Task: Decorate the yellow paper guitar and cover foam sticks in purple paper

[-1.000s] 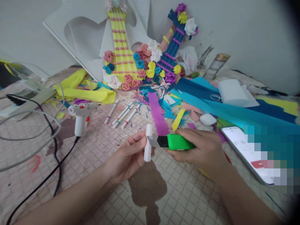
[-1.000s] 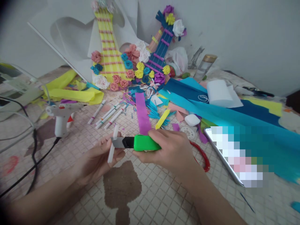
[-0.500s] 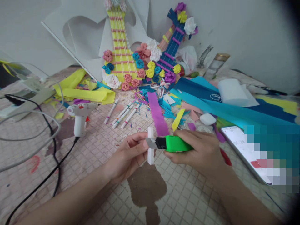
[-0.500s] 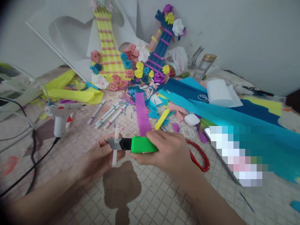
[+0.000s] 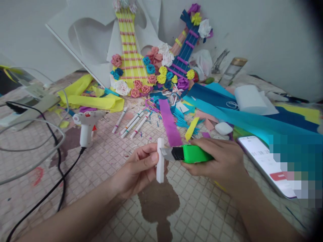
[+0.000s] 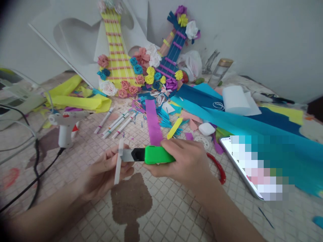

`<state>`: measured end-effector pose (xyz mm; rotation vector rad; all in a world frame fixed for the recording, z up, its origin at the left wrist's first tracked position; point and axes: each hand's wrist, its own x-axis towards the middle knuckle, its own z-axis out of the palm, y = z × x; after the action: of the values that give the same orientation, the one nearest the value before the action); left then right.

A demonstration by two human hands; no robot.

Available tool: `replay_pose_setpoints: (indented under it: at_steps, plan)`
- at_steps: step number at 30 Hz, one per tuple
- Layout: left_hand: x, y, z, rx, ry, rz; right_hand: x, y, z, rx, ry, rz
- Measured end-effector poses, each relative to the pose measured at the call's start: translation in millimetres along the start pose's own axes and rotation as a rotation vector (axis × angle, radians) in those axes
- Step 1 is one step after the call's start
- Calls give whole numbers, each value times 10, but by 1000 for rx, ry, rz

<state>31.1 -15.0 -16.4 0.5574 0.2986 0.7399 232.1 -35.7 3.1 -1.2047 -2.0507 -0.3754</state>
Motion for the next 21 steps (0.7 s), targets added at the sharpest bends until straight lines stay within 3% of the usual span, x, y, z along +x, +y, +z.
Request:
replay_pose_setpoints:
  at_steps: [10,21]
  plan:
    - [26,-20,2,82,46,11,-5,-33,24,-14,10,3]
    - [-2,-33,0,77,-12,22,12,-31,-1,-9,30,5]
